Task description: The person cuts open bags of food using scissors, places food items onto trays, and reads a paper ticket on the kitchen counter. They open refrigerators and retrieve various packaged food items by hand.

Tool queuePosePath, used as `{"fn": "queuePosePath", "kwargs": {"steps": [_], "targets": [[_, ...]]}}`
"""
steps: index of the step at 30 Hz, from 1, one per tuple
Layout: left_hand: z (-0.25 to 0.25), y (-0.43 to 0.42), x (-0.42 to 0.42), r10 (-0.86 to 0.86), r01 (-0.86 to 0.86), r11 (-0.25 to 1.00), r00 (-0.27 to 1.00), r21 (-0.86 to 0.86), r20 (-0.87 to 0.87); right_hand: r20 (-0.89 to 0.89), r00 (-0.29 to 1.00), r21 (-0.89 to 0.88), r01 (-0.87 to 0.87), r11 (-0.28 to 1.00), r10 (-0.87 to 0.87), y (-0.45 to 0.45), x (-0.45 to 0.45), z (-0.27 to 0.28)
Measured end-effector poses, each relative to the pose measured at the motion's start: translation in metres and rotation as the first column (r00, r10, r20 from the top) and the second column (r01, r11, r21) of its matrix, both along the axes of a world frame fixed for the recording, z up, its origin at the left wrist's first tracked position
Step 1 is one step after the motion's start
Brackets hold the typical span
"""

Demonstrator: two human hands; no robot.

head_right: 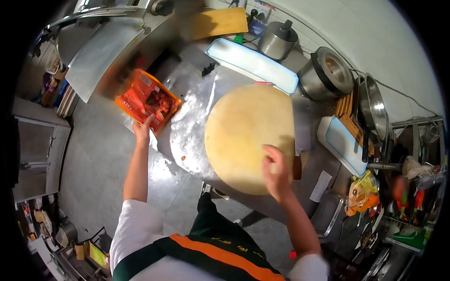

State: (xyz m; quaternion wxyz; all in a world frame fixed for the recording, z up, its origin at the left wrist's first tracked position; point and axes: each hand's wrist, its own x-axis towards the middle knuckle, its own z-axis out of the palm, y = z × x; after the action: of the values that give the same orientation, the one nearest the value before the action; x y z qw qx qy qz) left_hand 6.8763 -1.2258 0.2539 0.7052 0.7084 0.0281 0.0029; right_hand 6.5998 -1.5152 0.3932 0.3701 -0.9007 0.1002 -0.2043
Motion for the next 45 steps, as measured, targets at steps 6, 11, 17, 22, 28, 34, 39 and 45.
{"fn": "queuePosePath", "kwargs": {"steps": [6, 11, 17, 22, 28, 34, 39, 45], "targets": [[0.031, -0.035, -0.067, -0.166, 0.115, 0.946, 0.975, -0.303, -0.148, -0.071, 0.957, 0.39, -0.231, 0.891, 0.28, 0.022, 0.113, -0.025], [0.073, -0.062, -0.115, -0.306, 0.305, 0.942, 0.952, 0.14, -0.011, -0.221, 0.884, 0.525, -0.249, 0.814, 0.413, 0.001, 0.148, -0.045], [0.102, -0.111, -0.178, -0.699, 0.442, 0.707, 0.556, 0.553, 0.45, -0.045, 0.715, 0.842, -0.349, 0.412, 0.697, -0.054, 0.045, -0.017], [0.142, -0.202, -0.324, -0.934, 0.826, 0.356, 0.296, 0.437, 0.201, 0.172, 0.954, 0.886, -0.259, 0.385, 0.245, -0.099, -0.172, 0.018], [0.154, -0.303, -0.548, -0.919, 0.935, 0.001, -0.139, -0.355, -0.368, -0.077, 0.98, 0.801, 0.169, 0.574, -0.181, -0.135, -0.458, 0.042], [0.141, -0.395, -0.717, -0.858, 0.875, -0.177, -0.362, -0.451, -0.365, -0.372, 0.82, 0.779, 0.531, 0.333, -0.436, -0.154, -0.63, 0.046], [0.115, -0.46, -0.79, -0.813, 0.827, -0.147, -0.414, -0.543, -0.41, -0.429, 0.737, 0.714, 0.631, 0.305, -0.522, -0.211, -0.692, 0.023], [0.089, -0.518, -0.845, -0.883, 0.818, 0.045, -0.235, -0.573, -0.406, -0.464, 0.74, 0.761, 0.614, 0.21, -0.486, -0.284, -0.727, -0.006]]}}
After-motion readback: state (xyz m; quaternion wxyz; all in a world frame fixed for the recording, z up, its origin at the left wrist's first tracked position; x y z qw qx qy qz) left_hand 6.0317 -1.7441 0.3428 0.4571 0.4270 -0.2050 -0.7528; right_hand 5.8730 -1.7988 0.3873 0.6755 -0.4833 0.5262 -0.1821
